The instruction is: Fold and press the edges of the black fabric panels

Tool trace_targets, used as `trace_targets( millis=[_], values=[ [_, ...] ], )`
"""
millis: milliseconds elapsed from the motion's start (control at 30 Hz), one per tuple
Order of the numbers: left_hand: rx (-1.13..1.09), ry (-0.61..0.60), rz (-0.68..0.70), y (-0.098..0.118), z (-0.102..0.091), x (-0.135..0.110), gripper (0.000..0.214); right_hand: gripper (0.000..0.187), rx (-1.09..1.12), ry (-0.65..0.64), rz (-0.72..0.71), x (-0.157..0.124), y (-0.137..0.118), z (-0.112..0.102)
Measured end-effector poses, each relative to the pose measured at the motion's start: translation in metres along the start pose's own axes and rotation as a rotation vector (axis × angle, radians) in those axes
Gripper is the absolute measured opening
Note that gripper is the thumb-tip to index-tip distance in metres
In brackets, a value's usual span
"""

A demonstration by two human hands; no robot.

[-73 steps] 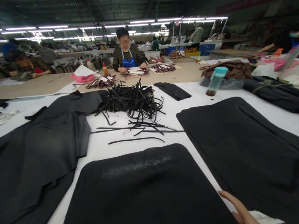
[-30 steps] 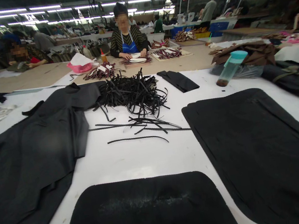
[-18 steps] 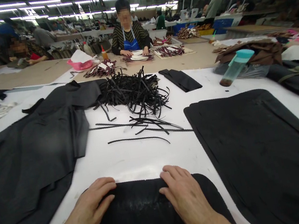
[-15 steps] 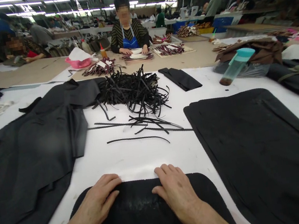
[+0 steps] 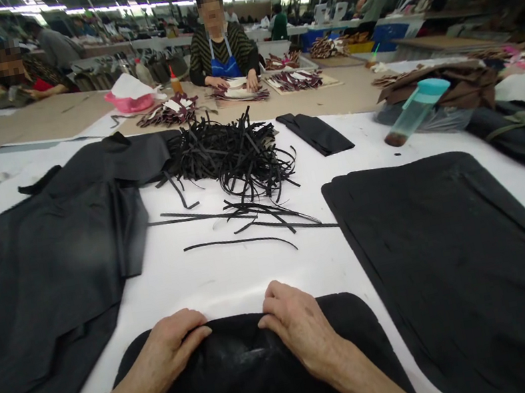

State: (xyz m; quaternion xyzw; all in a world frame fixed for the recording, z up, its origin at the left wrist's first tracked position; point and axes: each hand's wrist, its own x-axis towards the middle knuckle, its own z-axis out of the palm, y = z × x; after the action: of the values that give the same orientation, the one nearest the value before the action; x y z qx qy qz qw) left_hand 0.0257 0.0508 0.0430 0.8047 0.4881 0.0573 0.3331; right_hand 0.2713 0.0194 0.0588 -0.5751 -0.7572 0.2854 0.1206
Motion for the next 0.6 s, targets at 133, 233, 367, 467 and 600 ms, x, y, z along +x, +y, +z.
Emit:
trace_targets(
  millis=[133,233,367,467,600],
  values=[
    [-0.014,0.081,-0.007,0.003,0.003,0.004,0.028,0.016,-0.064,0.097,-0.017,0.006,0.009,0.011],
    [-0.001,0.123,0.003,0.005,0.007,0.008,0.031,0.017,-0.129,0.160,0.034,0.017,0.012,0.009],
    [0.015,0.142,-0.014,-0.002,0.006,0.012,0.032,0.018,-0.117,0.061,0.019,0.024,0.016,0.000],
    [0.042,0.146,-0.027,-0.013,0.006,0.014,0.031,0.020,-0.064,-0.001,0.030,0.017,0.022,-0.006],
    [0.045,0.149,-0.026,-0.019,0.010,0.018,0.030,0.017,0.135,-0.132,0.140,-0.002,0.037,-0.023]
  ],
)
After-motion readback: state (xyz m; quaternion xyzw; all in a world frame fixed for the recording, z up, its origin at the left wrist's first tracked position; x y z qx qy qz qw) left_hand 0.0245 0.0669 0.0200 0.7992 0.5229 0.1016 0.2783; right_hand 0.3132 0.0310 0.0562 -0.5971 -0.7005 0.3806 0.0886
